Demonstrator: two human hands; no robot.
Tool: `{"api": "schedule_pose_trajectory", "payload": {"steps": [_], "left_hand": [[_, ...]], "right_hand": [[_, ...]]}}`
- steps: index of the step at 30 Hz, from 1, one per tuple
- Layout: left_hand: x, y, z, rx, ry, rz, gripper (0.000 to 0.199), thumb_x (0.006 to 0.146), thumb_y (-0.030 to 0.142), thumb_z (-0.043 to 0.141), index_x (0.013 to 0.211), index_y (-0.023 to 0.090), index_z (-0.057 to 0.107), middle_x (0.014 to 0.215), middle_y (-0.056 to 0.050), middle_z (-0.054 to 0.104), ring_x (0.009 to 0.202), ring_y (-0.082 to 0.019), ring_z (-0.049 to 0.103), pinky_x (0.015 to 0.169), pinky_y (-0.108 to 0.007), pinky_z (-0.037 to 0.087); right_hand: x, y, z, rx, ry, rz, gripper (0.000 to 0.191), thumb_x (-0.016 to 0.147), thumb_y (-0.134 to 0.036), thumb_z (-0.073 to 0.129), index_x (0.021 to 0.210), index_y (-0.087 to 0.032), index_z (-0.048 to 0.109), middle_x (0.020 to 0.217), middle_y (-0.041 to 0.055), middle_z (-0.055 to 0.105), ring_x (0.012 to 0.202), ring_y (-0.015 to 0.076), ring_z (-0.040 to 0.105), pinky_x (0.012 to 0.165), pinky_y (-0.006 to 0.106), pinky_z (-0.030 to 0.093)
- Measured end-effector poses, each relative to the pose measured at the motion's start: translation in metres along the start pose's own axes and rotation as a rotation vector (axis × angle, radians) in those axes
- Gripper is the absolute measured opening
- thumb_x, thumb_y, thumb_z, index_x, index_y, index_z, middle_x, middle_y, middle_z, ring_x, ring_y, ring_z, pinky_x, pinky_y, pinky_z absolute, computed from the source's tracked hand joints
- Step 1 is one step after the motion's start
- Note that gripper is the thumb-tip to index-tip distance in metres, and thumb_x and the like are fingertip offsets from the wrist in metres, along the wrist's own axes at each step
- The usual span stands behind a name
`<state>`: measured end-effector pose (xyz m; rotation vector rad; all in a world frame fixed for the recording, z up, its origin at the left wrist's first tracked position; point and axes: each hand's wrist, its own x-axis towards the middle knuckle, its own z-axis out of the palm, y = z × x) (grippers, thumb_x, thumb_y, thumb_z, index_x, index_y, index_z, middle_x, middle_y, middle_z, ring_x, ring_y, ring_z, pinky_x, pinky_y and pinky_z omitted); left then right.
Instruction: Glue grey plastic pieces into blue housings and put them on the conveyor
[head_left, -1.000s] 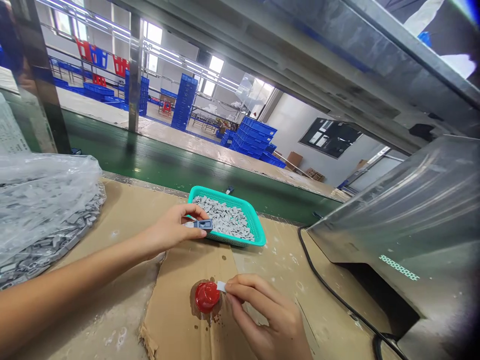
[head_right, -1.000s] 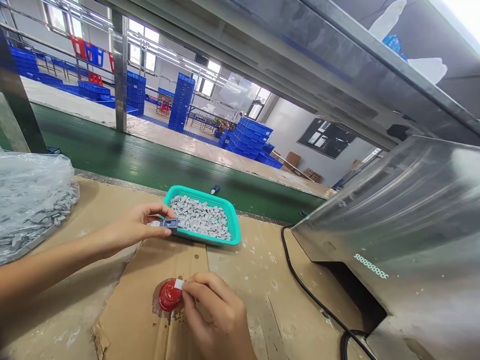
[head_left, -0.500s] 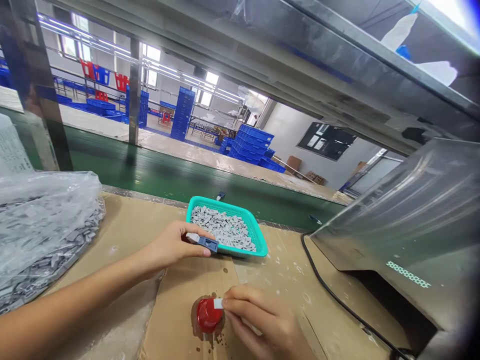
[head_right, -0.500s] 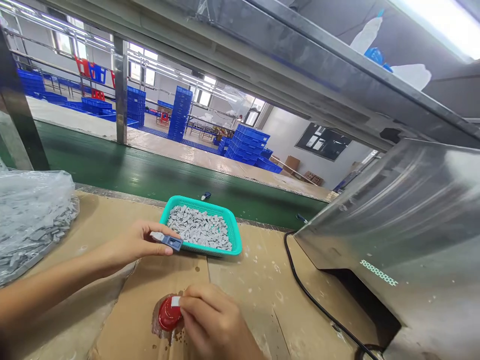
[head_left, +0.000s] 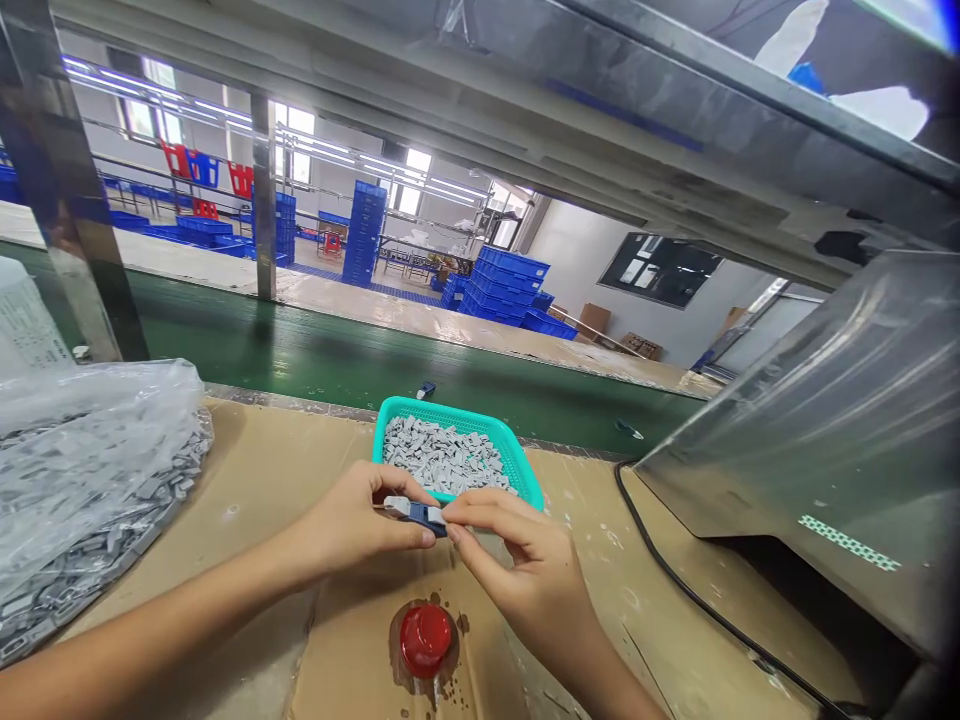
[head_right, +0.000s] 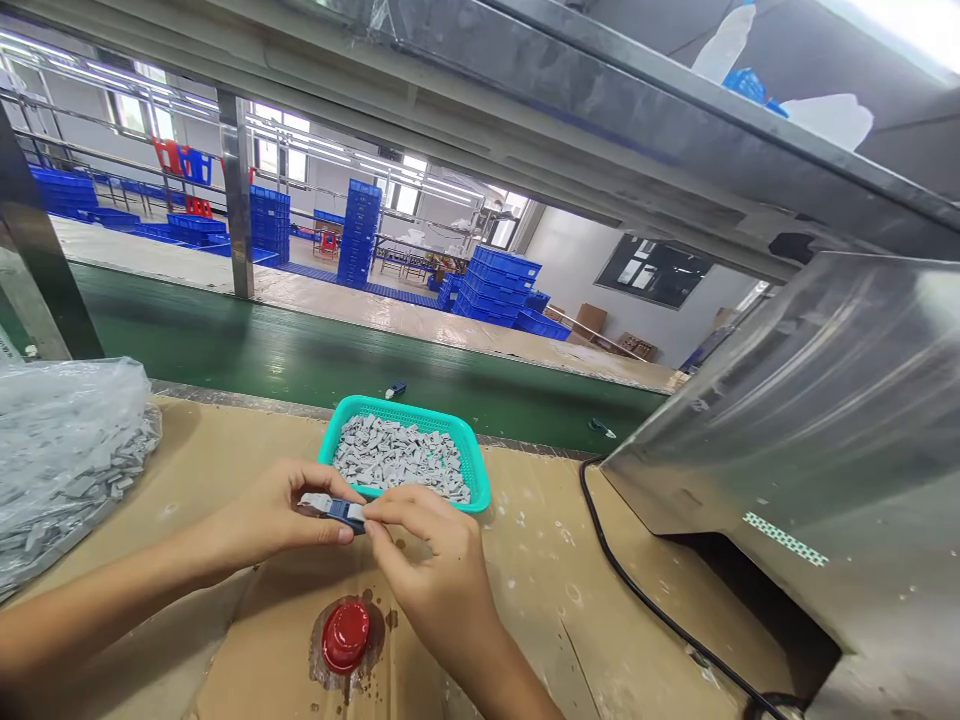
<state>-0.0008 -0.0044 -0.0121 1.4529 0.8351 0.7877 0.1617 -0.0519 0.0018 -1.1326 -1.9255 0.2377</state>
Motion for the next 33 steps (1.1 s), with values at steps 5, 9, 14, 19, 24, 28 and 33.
{"api": "schedule_pose_trajectory", "payload": {"steps": [5, 9, 14, 19, 24, 28, 33], "left_hand": [[-0.002, 0.003, 0.002, -0.054, 0.030, -0.026, 0.020, 0.053, 0.020, 0.068, 0.072, 0.014, 0.064, 0.062, 0.000, 0.058, 0.059, -0.011, 0.049, 0.058, -0.022, 0.038], [-0.004, 0.007, 0.001, -0.112, 0.079, 0.011, 0.018, 0.054, 0.022, 0.069, 0.069, 0.015, 0.065, 0.065, -0.001, 0.060, 0.065, -0.013, 0.052, 0.062, -0.024, 0.039], [0.000, 0.003, 0.003, -0.483, 0.141, -0.020, 0.019, 0.057, 0.023, 0.069, 0.073, 0.015, 0.063, 0.072, -0.001, 0.061, 0.072, -0.013, 0.054, 0.068, -0.023, 0.040], [0.005, 0.010, -0.002, -0.791, 0.248, -0.094, 0.021, 0.065, 0.017, 0.063, 0.084, 0.017, 0.056, 0.074, 0.000, 0.060, 0.066, -0.008, 0.055, 0.068, -0.021, 0.042], [0.026, 0.016, -0.044, -0.654, 0.484, 0.063, 0.004, 0.073, 0.010, 0.048, 0.075, 0.014, 0.048, 0.079, -0.006, 0.061, 0.065, -0.008, 0.055, 0.059, -0.019, 0.041], [0.065, -0.008, -0.091, -0.035, 0.767, 0.085, 0.026, 0.077, 0.009, 0.034, 0.101, 0.018, 0.039, 0.079, -0.005, 0.060, 0.057, -0.007, 0.052, 0.056, -0.019, 0.039], [0.109, -0.032, -0.128, 0.421, 0.776, 0.026, 0.043, 0.078, 0.010, 0.031, 0.121, 0.012, 0.028, 0.089, -0.014, 0.058, 0.080, -0.019, 0.056, 0.070, -0.030, 0.041]], "right_hand": [[0.003, -0.003, 0.000, -0.033, 0.019, -0.086, 0.016, 0.071, -0.008, 0.054, 0.073, -0.018, 0.067, 0.074, 0.0048, 0.063, 0.068, 0.0144, 0.059, 0.060, 0.026, 0.051], [0.005, -0.001, 0.001, -0.046, -0.025, -0.110, 0.017, 0.073, -0.010, 0.053, 0.078, -0.019, 0.067, 0.080, 0.0054, 0.060, 0.075, 0.0152, 0.058, 0.064, 0.027, 0.051], [0.006, 0.000, 0.013, -0.001, -0.066, -0.106, 0.029, 0.072, -0.011, 0.054, 0.099, -0.019, 0.059, 0.094, 0.0071, 0.060, 0.087, 0.0173, 0.056, 0.076, 0.031, 0.049], [0.020, 0.004, 0.022, 0.045, -0.106, -0.092, 0.034, 0.074, -0.011, 0.050, 0.107, -0.020, 0.052, 0.098, 0.0055, 0.060, 0.089, 0.0147, 0.056, 0.077, 0.028, 0.048], [0.055, 0.050, 0.004, -0.205, -0.160, 0.144, 0.034, 0.082, -0.020, 0.038, 0.115, -0.012, 0.044, 0.087, 0.0066, 0.063, 0.078, 0.0124, 0.060, 0.070, 0.025, 0.049], [0.068, 0.089, -0.003, -0.337, -0.282, 0.170, 0.024, 0.066, -0.006, 0.050, 0.083, -0.013, 0.065, 0.084, 0.0087, 0.067, 0.073, 0.0190, 0.060, 0.070, 0.032, 0.046], [0.064, 0.099, 0.008, -0.362, -0.340, 0.144, 0.031, 0.058, 0.002, 0.047, 0.072, -0.014, 0.069, 0.078, 0.0103, 0.068, 0.078, 0.0220, 0.060, 0.074, 0.031, 0.043]]}}
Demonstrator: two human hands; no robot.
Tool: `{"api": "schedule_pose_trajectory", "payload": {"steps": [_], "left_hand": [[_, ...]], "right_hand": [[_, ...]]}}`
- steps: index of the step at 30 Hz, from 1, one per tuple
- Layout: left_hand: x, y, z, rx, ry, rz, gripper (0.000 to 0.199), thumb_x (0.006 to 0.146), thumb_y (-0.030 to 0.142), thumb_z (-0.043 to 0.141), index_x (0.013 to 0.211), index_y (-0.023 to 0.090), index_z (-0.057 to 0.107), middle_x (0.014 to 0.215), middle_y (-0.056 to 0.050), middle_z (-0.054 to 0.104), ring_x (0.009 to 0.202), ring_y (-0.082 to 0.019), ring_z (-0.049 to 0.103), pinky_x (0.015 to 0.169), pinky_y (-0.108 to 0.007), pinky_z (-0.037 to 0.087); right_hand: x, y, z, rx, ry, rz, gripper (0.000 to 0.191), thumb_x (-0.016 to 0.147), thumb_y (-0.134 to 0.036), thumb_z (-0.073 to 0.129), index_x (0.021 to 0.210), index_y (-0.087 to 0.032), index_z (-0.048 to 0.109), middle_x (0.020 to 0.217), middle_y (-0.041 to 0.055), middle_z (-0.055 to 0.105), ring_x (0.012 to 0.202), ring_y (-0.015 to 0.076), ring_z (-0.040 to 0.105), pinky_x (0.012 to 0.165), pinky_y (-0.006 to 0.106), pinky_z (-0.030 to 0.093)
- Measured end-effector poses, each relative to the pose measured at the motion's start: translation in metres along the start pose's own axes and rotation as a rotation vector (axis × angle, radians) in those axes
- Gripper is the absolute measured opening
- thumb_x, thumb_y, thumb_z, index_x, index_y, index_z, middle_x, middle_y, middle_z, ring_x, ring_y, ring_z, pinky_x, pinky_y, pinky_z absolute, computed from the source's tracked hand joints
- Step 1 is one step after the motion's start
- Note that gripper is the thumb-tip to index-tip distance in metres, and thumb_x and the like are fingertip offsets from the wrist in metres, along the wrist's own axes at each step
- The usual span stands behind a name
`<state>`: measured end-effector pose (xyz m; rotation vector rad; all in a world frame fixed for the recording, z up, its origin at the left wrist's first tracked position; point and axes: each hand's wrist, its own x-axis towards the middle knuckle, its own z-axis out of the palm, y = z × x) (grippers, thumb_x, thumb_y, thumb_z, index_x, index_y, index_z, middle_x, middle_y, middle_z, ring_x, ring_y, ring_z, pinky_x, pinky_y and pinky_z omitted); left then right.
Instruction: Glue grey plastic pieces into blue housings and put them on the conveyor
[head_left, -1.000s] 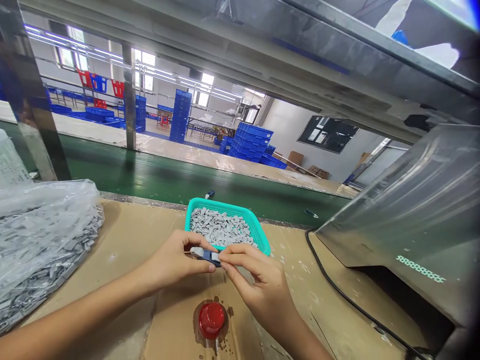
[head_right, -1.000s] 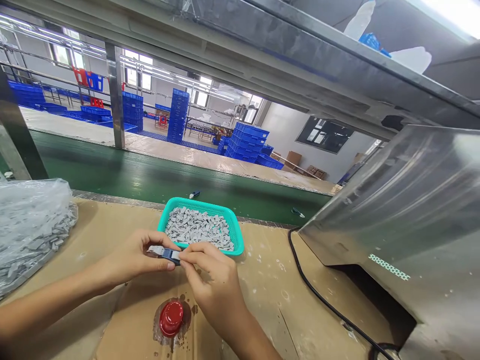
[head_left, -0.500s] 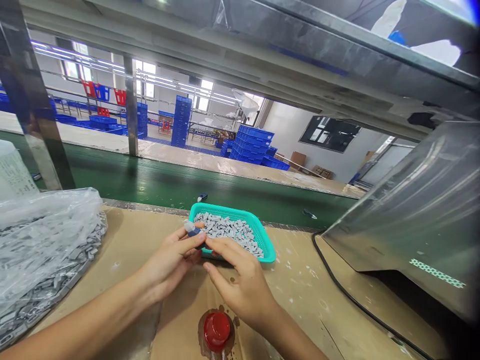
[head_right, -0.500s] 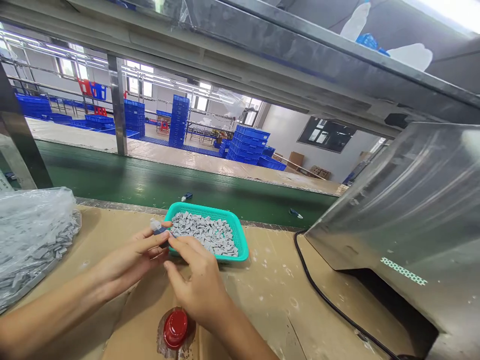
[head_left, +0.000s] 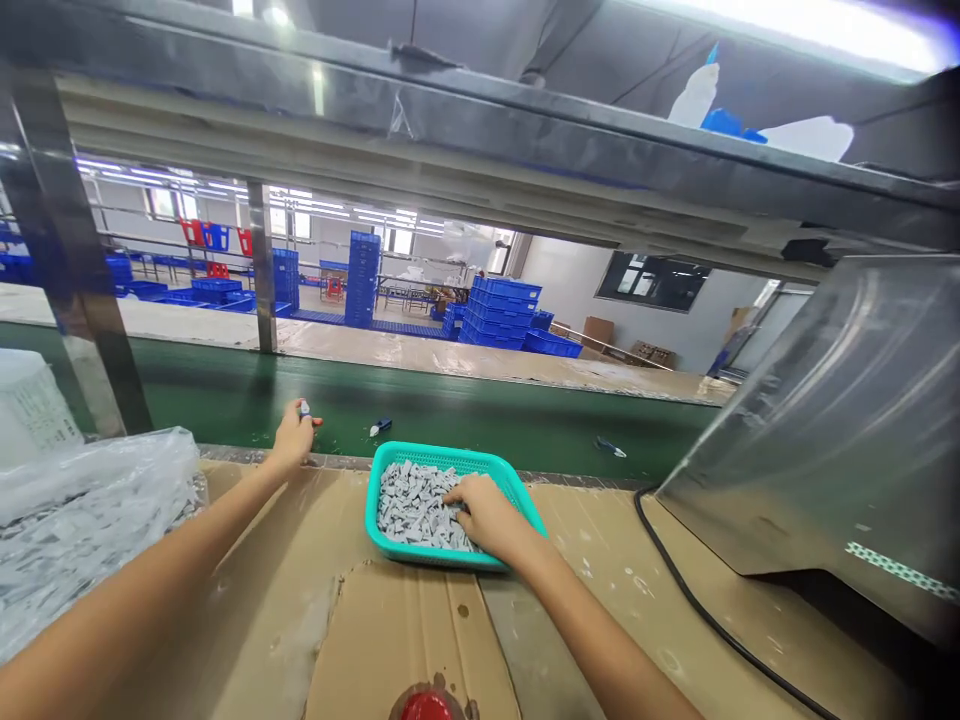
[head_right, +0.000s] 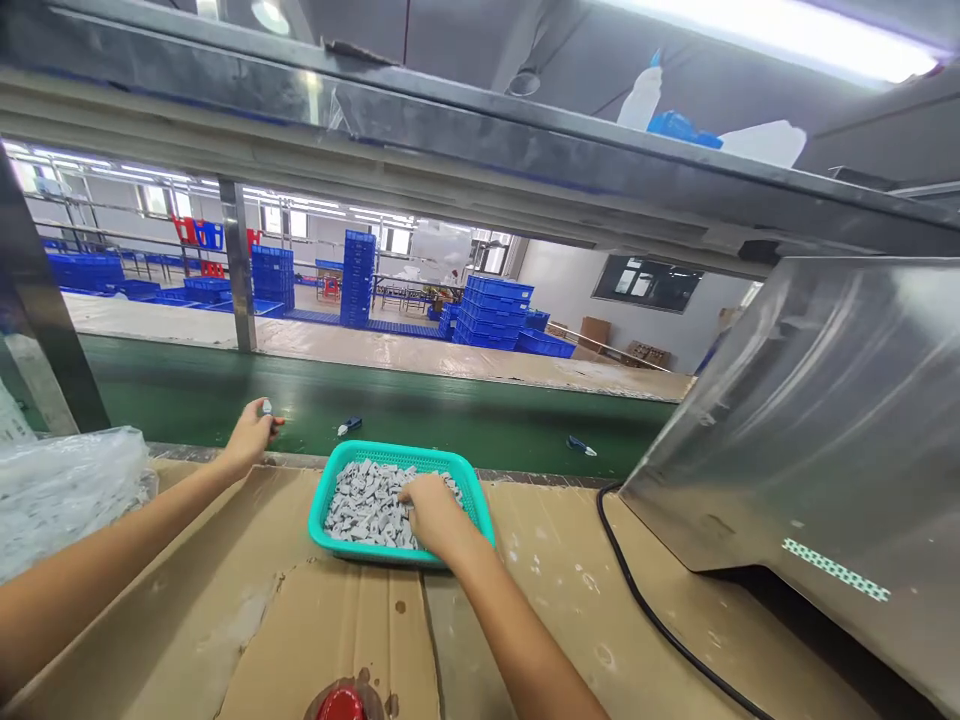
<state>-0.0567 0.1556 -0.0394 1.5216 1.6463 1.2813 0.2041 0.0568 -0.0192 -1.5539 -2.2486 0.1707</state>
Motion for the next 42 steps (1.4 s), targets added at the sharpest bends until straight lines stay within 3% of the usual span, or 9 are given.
{"api": "schedule_pose_trajectory", "payload": {"steps": [3, 7, 12, 16, 21, 24, 29, 36, 42], "left_hand": [[0.014, -0.002, 0.014, 0.262, -0.040, 0.090, 0.052, 0.071, 0.007, 0.043, 0.122, 0.013, 0.036, 0.101, -0.020, 0.055, 0.104, -0.032, 0.046, 0.085, -0.045, 0.030], [0.022, 0.002, 0.046, 0.475, -0.057, 0.166, 0.057, 0.070, 0.005, 0.044, 0.125, 0.018, 0.035, 0.131, -0.022, 0.029, 0.124, -0.039, 0.013, 0.091, -0.057, 0.011], [0.028, 0.010, 0.070, 0.499, -0.248, 0.262, 0.029, 0.069, 0.018, 0.053, 0.098, 0.018, 0.056, 0.114, -0.014, 0.050, 0.110, -0.031, 0.041, 0.089, -0.042, 0.030], [0.021, 0.016, 0.060, 0.391, -0.264, 0.258, 0.008, 0.063, 0.012, 0.055, 0.071, 0.014, 0.053, 0.081, -0.010, 0.058, 0.093, -0.028, 0.051, 0.082, -0.040, 0.036], [-0.038, 0.043, 0.028, 0.062, -0.303, 0.183, 0.020, 0.073, 0.021, 0.044, 0.092, 0.019, 0.039, 0.082, -0.002, 0.056, 0.074, -0.013, 0.057, 0.068, -0.027, 0.044], [-0.098, 0.065, 0.003, -0.598, -0.460, -0.109, 0.034, 0.065, 0.015, 0.052, 0.097, 0.018, 0.040, 0.076, 0.001, 0.051, 0.069, -0.010, 0.053, 0.066, -0.024, 0.042], [-0.173, 0.080, -0.019, -0.694, -0.797, -0.293, 0.031, 0.069, 0.022, 0.056, 0.098, 0.021, 0.046, 0.083, 0.000, 0.053, 0.067, -0.008, 0.045, 0.061, -0.021, 0.036], [-0.183, 0.074, -0.011, -0.673, -0.857, -0.238, 0.032, 0.063, 0.024, 0.064, 0.089, 0.020, 0.046, 0.069, 0.005, 0.050, 0.062, -0.006, 0.042, 0.057, -0.020, 0.031], [-0.184, 0.074, -0.017, -0.656, -0.919, -0.241, 0.034, 0.061, 0.016, 0.065, 0.086, 0.019, 0.042, 0.068, 0.005, 0.053, 0.068, -0.008, 0.047, 0.063, -0.020, 0.034]], "right_hand": [[0.001, 0.001, 0.003, 0.036, 0.011, 0.007, 0.024, 0.058, 0.000, 0.048, 0.062, -0.013, 0.067, 0.072, 0.0108, 0.067, 0.074, 0.0221, 0.060, 0.070, 0.030, 0.042], [0.002, 0.007, 0.000, 0.151, 0.046, 0.037, 0.018, 0.058, -0.003, 0.049, 0.051, -0.015, 0.060, 0.059, 0.0066, 0.063, 0.063, 0.0194, 0.057, 0.065, 0.030, 0.042], [-0.006, 0.008, -0.009, 0.431, 0.160, 0.132, 0.009, 0.069, -0.019, 0.047, 0.063, -0.016, 0.053, 0.070, 0.0060, 0.061, 0.062, 0.0159, 0.057, 0.058, 0.029, 0.047], [-0.025, 0.003, -0.018, 0.683, 0.204, 0.158, 0.017, 0.072, -0.031, 0.049, 0.064, -0.017, 0.046, 0.078, 0.0060, 0.060, 0.056, 0.0111, 0.056, 0.053, 0.026, 0.048], [-0.049, -0.016, -0.022, 0.924, 0.226, 0.178, 0.017, 0.068, -0.031, 0.060, 0.067, -0.015, 0.053, 0.064, -0.0014, 0.053, 0.049, 0.0065, 0.049, 0.048, 0.021, 0.044], [-0.058, -0.041, -0.021, 1.066, 0.156, 0.176, 0.012, 0.066, -0.025, 0.063, 0.065, -0.015, 0.056, 0.056, -0.0036, 0.050, 0.046, 0.0063, 0.048, 0.047, 0.020, 0.043], [-0.074, -0.080, -0.020, 1.048, 0.051, 0.067, 0.003, 0.066, -0.016, 0.060, 0.064, -0.015, 0.058, 0.064, -0.0010, 0.054, 0.052, 0.0094, 0.055, 0.052, 0.023, 0.049], [-0.093, -0.089, -0.017, 0.497, 0.323, -0.272, 0.016, 0.071, -0.003, 0.051, 0.073, -0.015, 0.062, 0.074, 0.0052, 0.060, 0.070, 0.0134, 0.058, 0.063, 0.024, 0.050], [-0.096, -0.094, -0.022, 0.342, 0.344, -0.396, 0.021, 0.073, -0.003, 0.049, 0.080, -0.016, 0.063, 0.082, 0.0063, 0.062, 0.077, 0.0124, 0.060, 0.068, 0.021, 0.051]]}}
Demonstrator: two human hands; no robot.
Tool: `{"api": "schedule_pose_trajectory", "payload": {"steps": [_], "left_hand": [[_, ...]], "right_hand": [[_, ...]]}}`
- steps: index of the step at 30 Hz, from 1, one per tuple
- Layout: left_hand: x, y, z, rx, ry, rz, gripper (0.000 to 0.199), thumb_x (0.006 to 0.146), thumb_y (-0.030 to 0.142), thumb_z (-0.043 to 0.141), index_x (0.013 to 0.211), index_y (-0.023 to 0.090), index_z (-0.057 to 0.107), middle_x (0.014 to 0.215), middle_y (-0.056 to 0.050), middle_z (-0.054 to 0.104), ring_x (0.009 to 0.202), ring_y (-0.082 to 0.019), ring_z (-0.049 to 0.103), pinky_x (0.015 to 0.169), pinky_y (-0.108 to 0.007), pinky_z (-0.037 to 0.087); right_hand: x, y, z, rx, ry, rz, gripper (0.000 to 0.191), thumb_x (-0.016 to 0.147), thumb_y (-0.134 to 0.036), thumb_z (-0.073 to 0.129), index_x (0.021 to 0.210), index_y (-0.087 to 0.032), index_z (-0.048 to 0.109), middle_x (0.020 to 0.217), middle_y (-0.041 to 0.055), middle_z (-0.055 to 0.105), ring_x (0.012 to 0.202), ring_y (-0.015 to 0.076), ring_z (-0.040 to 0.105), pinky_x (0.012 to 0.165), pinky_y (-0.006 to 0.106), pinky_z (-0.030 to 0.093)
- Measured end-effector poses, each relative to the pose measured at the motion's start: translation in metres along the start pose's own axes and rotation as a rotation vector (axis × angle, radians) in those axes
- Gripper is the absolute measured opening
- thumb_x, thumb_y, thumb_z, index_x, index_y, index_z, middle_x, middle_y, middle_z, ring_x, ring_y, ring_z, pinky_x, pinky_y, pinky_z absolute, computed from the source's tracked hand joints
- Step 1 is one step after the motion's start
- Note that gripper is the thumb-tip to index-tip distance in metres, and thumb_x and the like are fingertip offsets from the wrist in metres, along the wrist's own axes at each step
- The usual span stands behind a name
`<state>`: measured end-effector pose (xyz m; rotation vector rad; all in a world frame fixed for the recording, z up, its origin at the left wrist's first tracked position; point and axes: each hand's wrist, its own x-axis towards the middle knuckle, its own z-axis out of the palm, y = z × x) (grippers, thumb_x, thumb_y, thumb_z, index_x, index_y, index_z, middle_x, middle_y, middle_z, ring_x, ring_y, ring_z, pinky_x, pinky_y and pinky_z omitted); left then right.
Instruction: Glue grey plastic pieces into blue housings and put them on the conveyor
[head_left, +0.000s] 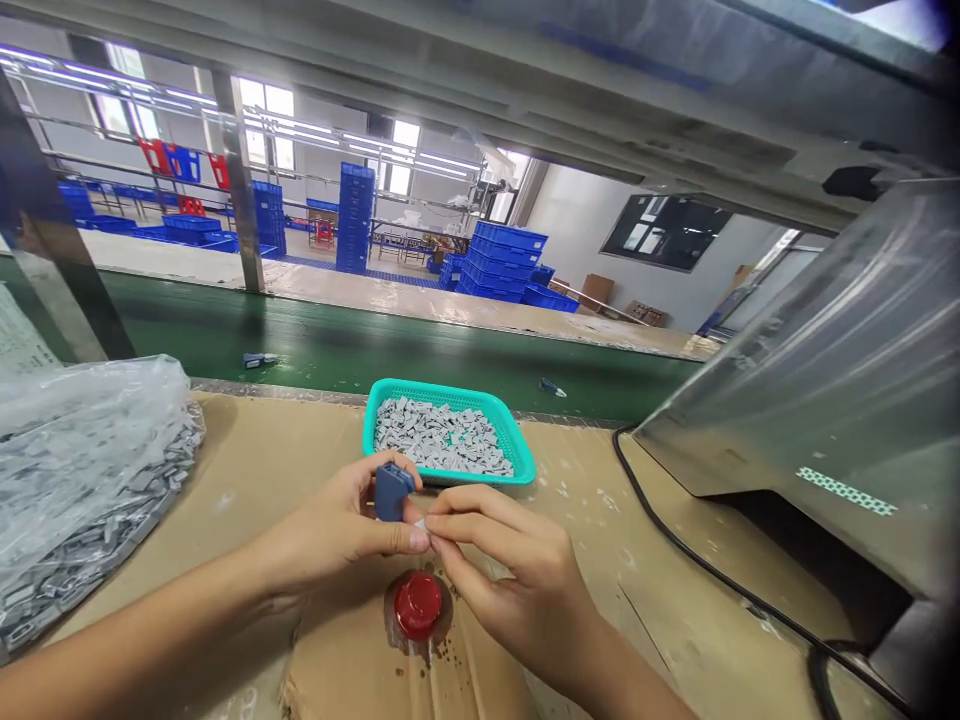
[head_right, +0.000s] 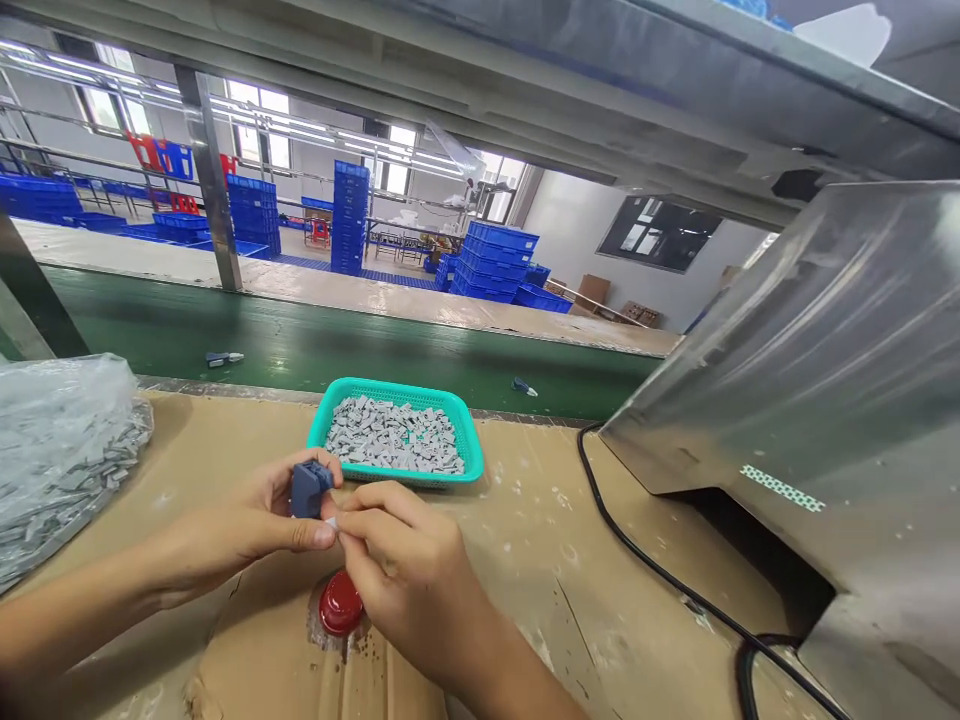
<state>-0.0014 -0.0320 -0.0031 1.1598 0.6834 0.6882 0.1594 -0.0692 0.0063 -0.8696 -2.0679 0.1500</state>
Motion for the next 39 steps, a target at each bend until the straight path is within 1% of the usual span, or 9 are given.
{"api": "schedule_pose_trajectory", "payload": {"steps": [2, 4, 8, 12, 17, 21, 25, 31, 39], "left_hand": [[-0.002, 0.002, -0.001, 0.038, -0.032, -0.011, 0.034, 0.063, 0.018, 0.064, 0.089, 0.020, 0.042, 0.070, 0.004, 0.053, 0.069, -0.008, 0.047, 0.065, -0.020, 0.034], [-0.003, 0.004, -0.004, 0.110, -0.020, -0.039, 0.031, 0.067, 0.023, 0.059, 0.093, 0.021, 0.043, 0.072, 0.004, 0.053, 0.068, -0.008, 0.046, 0.065, -0.022, 0.035], [0.000, 0.007, -0.011, 0.298, 0.119, -0.119, 0.023, 0.073, 0.026, 0.046, 0.096, 0.020, 0.044, 0.073, 0.002, 0.051, 0.063, -0.009, 0.045, 0.064, -0.024, 0.036], [0.006, 0.005, -0.018, 0.371, 0.091, -0.078, 0.022, 0.072, 0.025, 0.047, 0.092, 0.018, 0.047, 0.070, 0.002, 0.049, 0.060, -0.009, 0.046, 0.061, -0.024, 0.038], [0.013, -0.003, -0.022, 0.409, 0.091, 0.041, 0.018, 0.067, 0.025, 0.055, 0.081, 0.016, 0.048, 0.062, 0.004, 0.047, 0.055, -0.009, 0.045, 0.053, -0.021, 0.034], [0.015, -0.005, -0.026, 0.467, 0.097, 0.088, 0.018, 0.065, 0.029, 0.059, 0.071, 0.016, 0.048, 0.065, 0.003, 0.048, 0.060, -0.009, 0.045, 0.057, -0.021, 0.033], [0.015, -0.006, -0.027, 0.505, 0.091, 0.111, 0.020, 0.066, 0.033, 0.058, 0.072, 0.016, 0.050, 0.068, 0.002, 0.051, 0.064, -0.010, 0.045, 0.059, -0.022, 0.033], [0.016, -0.005, -0.025, 0.502, 0.116, 0.109, 0.019, 0.063, 0.028, 0.061, 0.076, 0.015, 0.054, 0.067, 0.003, 0.050, 0.061, -0.009, 0.044, 0.056, -0.020, 0.033], [0.016, -0.007, -0.025, 0.410, 0.099, 0.133, 0.019, 0.058, 0.021, 0.064, 0.075, 0.015, 0.059, 0.070, 0.000, 0.056, 0.064, -0.011, 0.051, 0.059, -0.021, 0.040]], "right_hand": [[-0.001, -0.002, -0.002, -0.017, -0.027, -0.023, 0.020, 0.073, -0.003, 0.049, 0.080, -0.016, 0.063, 0.082, 0.0064, 0.062, 0.077, 0.0124, 0.060, 0.069, 0.021, 0.051], [-0.005, -0.002, -0.003, -0.015, -0.047, 0.001, 0.019, 0.072, -0.003, 0.051, 0.078, -0.016, 0.063, 0.080, 0.0058, 0.062, 0.074, 0.0122, 0.060, 0.066, 0.021, 0.050], [-0.023, 0.003, -0.002, 0.034, -0.083, 0.187, 0.013, 0.072, -0.007, 0.054, 0.073, -0.016, 0.063, 0.072, 0.0040, 0.062, 0.065, 0.0119, 0.059, 0.058, 0.020, 0.049], [-0.042, 0.008, 0.000, 0.066, -0.129, 0.310, 0.012, 0.073, -0.011, 0.055, 0.072, -0.018, 0.064, 0.071, 0.0051, 0.063, 0.065, 0.0137, 0.060, 0.059, 0.021, 0.050], [-0.052, 0.007, 0.004, 0.054, -0.080, 0.293, 0.014, 0.073, -0.008, 0.054, 0.072, -0.017, 0.064, 0.071, 0.0064, 0.062, 0.065, 0.0141, 0.060, 0.058, 0.021, 0.050], [-0.055, 0.007, 0.007, 0.062, -0.064, 0.273, 0.013, 0.072, -0.007, 0.054, 0.071, -0.015, 0.063, 0.070, 0.0071, 0.061, 0.064, 0.0135, 0.059, 0.057, 0.021, 0.050], [-0.057, 0.009, 0.009, 0.051, -0.076, 0.263, 0.012, 0.072, -0.007, 0.055, 0.070, -0.014, 0.063, 0.070, 0.0074, 0.061, 0.062, 0.0134, 0.059, 0.056, 0.021, 0.049], [-0.056, 0.007, 0.008, 0.057, -0.062, 0.277, 0.013, 0.072, -0.007, 0.054, 0.069, -0.016, 0.063, 0.070, 0.0067, 0.061, 0.062, 0.0137, 0.059, 0.055, 0.022, 0.050], [-0.040, -0.001, 0.000, 0.080, -0.028, 0.311, 0.012, 0.071, -0.010, 0.057, 0.071, -0.020, 0.066, 0.070, 0.0053, 0.063, 0.062, 0.0146, 0.060, 0.055, 0.023, 0.051]]}}
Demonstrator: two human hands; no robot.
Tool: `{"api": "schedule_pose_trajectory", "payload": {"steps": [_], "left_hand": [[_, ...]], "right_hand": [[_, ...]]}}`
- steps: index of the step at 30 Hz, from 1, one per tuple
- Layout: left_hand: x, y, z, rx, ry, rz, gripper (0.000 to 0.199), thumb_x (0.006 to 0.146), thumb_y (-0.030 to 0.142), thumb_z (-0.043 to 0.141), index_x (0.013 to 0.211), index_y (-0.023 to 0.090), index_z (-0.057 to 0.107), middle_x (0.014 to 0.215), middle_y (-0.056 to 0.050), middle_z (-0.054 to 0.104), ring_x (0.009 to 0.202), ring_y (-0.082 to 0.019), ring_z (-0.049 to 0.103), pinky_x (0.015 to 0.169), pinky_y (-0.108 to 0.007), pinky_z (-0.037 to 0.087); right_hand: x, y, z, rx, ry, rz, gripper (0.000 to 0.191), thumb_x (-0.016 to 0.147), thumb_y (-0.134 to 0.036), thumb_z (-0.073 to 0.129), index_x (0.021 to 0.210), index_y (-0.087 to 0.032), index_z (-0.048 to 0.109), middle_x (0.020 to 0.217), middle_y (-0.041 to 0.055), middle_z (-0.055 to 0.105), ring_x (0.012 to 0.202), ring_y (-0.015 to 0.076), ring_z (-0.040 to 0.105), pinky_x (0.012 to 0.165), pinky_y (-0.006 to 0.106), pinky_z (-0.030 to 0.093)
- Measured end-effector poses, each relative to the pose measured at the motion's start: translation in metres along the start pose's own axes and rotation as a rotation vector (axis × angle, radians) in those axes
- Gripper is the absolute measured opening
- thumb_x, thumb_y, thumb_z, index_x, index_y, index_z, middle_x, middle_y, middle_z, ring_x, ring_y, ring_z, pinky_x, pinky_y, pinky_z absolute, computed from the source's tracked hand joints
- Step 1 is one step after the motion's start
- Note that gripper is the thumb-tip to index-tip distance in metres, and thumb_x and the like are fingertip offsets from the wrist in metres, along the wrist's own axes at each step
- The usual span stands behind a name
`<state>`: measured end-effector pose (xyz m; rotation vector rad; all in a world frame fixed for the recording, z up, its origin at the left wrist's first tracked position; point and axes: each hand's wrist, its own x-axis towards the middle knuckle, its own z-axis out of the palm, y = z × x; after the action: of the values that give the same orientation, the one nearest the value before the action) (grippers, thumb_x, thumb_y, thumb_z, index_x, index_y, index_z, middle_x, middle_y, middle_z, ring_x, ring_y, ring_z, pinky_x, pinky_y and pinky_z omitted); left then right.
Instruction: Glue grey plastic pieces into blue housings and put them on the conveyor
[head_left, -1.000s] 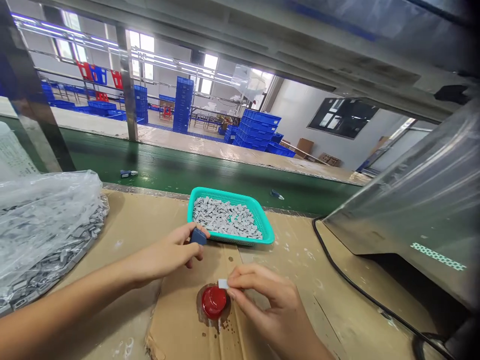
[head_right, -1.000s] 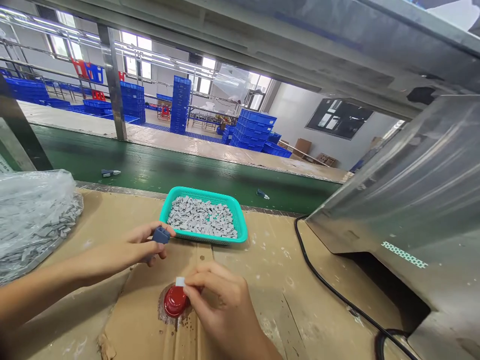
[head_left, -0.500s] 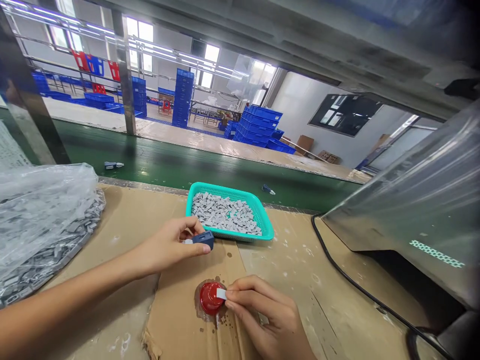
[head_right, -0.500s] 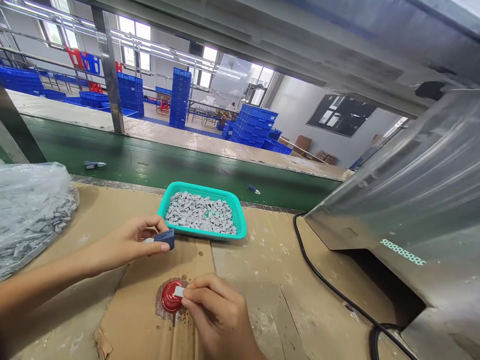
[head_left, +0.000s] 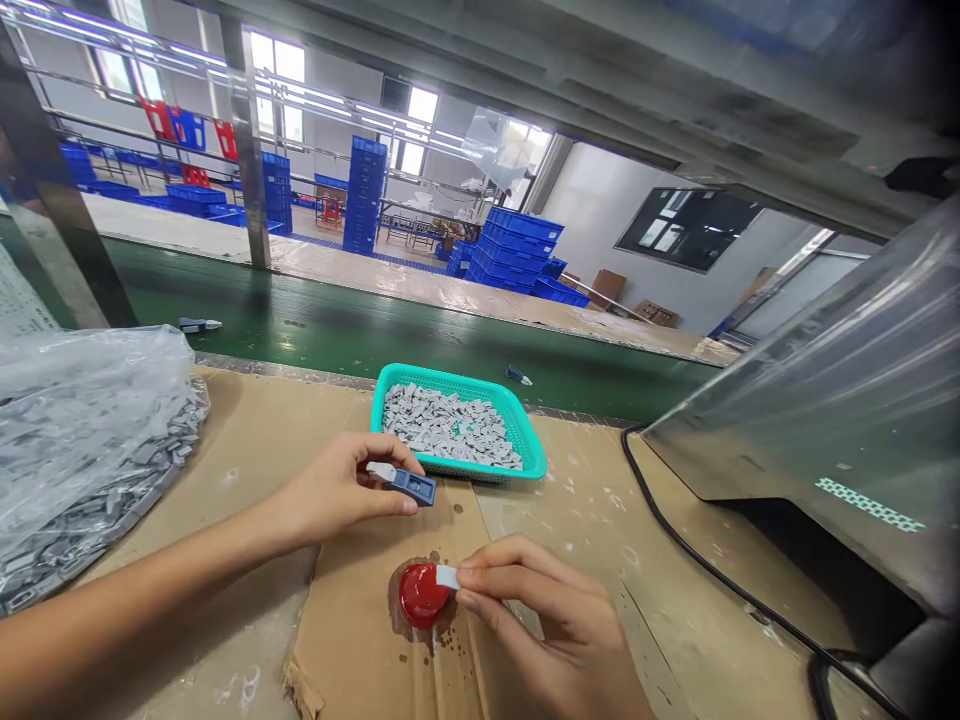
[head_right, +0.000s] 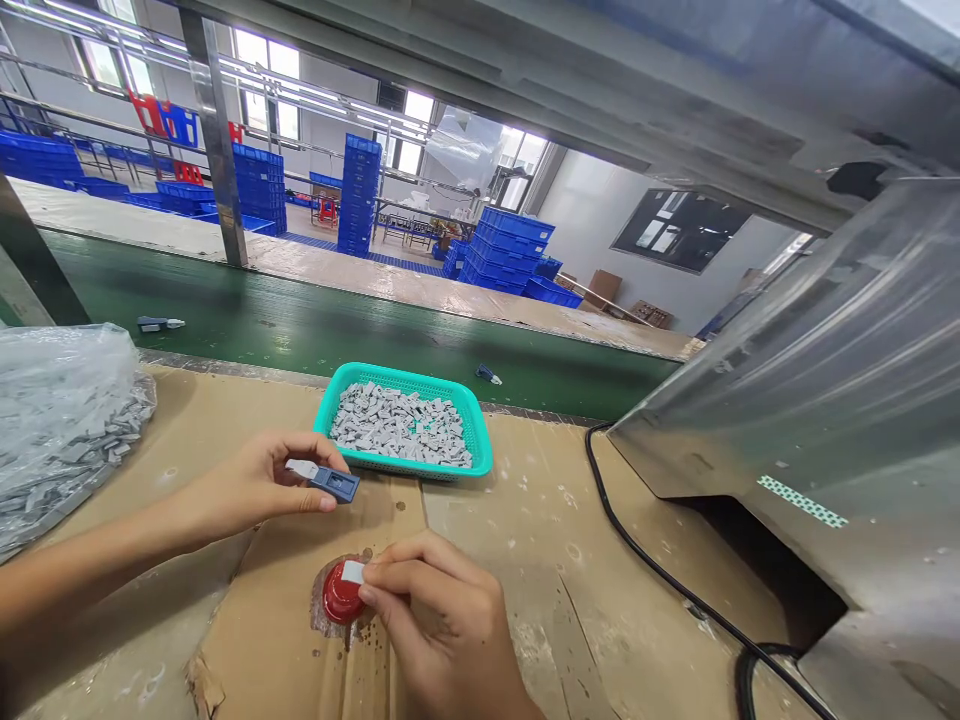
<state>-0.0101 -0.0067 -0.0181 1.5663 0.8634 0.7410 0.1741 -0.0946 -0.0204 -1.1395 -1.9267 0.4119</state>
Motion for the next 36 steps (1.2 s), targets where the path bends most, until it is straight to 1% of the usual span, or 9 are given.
{"api": "schedule_pose_trajectory", "payload": {"steps": [5, 11, 14, 18, 24, 28, 32, 34, 36], "left_hand": [[0.000, -0.001, 0.000, -0.029, -0.019, 0.003, 0.020, 0.059, 0.023, 0.065, 0.076, 0.014, 0.060, 0.069, -0.001, 0.057, 0.064, -0.011, 0.050, 0.059, -0.021, 0.040], [-0.002, -0.001, 0.002, 0.046, -0.026, 0.043, 0.021, 0.060, 0.027, 0.064, 0.077, 0.015, 0.060, 0.073, -0.001, 0.059, 0.066, -0.012, 0.051, 0.060, -0.022, 0.039], [-0.005, 0.002, 0.004, 0.045, -0.031, 0.042, 0.019, 0.061, 0.024, 0.062, 0.077, 0.015, 0.060, 0.077, -0.002, 0.060, 0.071, -0.015, 0.053, 0.062, -0.024, 0.041], [-0.006, 0.003, 0.005, 0.033, -0.015, 0.045, 0.015, 0.060, 0.023, 0.062, 0.071, 0.015, 0.057, 0.071, -0.001, 0.059, 0.070, -0.014, 0.053, 0.063, -0.024, 0.042], [-0.005, 0.002, 0.006, -0.001, -0.008, 0.029, 0.014, 0.060, 0.023, 0.062, 0.070, 0.015, 0.056, 0.069, 0.000, 0.058, 0.067, -0.013, 0.052, 0.064, -0.024, 0.041], [-0.006, 0.004, 0.006, -0.099, -0.002, -0.004, 0.017, 0.059, 0.024, 0.065, 0.069, 0.014, 0.056, 0.069, -0.001, 0.059, 0.067, -0.013, 0.053, 0.063, -0.024, 0.041], [-0.006, 0.006, 0.006, -0.262, 0.057, 0.001, 0.020, 0.058, 0.025, 0.067, 0.072, 0.014, 0.057, 0.073, -0.001, 0.061, 0.071, -0.014, 0.055, 0.069, -0.026, 0.042], [-0.005, 0.006, 0.006, -0.358, 0.100, 0.011, 0.024, 0.060, 0.025, 0.067, 0.079, 0.015, 0.056, 0.075, 0.000, 0.062, 0.075, -0.013, 0.056, 0.073, -0.026, 0.041], [-0.002, 0.005, 0.006, -0.457, 0.144, 0.016, 0.030, 0.062, 0.024, 0.066, 0.087, 0.018, 0.050, 0.077, 0.001, 0.063, 0.077, -0.013, 0.056, 0.075, -0.026, 0.041]], "right_hand": [[0.010, -0.008, -0.007, -0.005, -0.086, 0.024, 0.013, 0.072, -0.010, 0.057, 0.068, -0.019, 0.066, 0.069, 0.0043, 0.063, 0.061, 0.0137, 0.059, 0.054, 0.022, 0.050], [0.031, -0.003, -0.006, 0.098, 0.076, 0.079, 0.010, 0.069, -0.013, 0.061, 0.071, -0.022, 0.067, 0.073, 0.0032, 0.065, 0.070, 0.0160, 0.060, 0.064, 0.027, 0.050], [0.041, -0.002, 0.000, 0.134, 0.103, 0.112, 0.011, 0.067, -0.012, 0.062, 0.067, -0.021, 0.067, 0.071, 0.0026, 0.066, 0.070, 0.0165, 0.060, 0.065, 0.029, 0.051], [0.046, -0.002, 0.006, 0.150, 0.098, 0.128, 0.013, 0.067, -0.010, 0.060, 0.065, -0.021, 0.067, 0.071, 0.0025, 0.066, 0.070, 0.0166, 0.060, 0.065, 0.030, 0.051], [0.045, -0.001, 0.011, 0.103, 0.097, 0.035, 0.014, 0.067, -0.008, 0.060, 0.065, -0.020, 0.067, 0.071, 0.0025, 0.066, 0.070, 0.0157, 0.060, 0.065, 0.028, 0.051], [0.046, 0.000, 0.011, 0.017, 0.062, -0.047, 0.016, 0.070, -0.009, 0.057, 0.072, -0.021, 0.068, 0.076, 0.0033, 0.065, 0.072, 0.0152, 0.060, 0.065, 0.028, 0.051], [0.045, -0.002, 0.010, -0.048, 0.022, -0.088, 0.021, 0.072, -0.011, 0.055, 0.086, -0.021, 0.067, 0.092, 0.0061, 0.062, 0.084, 0.0168, 0.059, 0.073, 0.029, 0.050], [0.045, -0.003, 0.012, -0.058, 0.002, -0.099, 0.025, 0.072, -0.011, 0.055, 0.093, -0.021, 0.065, 0.099, 0.0068, 0.060, 0.090, 0.0174, 0.057, 0.079, 0.030, 0.049], [0.046, -0.004, 0.015, -0.056, -0.007, -0.118, 0.030, 0.072, -0.010, 0.054, 0.100, -0.020, 0.062, 0.103, 0.0072, 0.058, 0.094, 0.0176, 0.055, 0.083, 0.030, 0.047]]}}
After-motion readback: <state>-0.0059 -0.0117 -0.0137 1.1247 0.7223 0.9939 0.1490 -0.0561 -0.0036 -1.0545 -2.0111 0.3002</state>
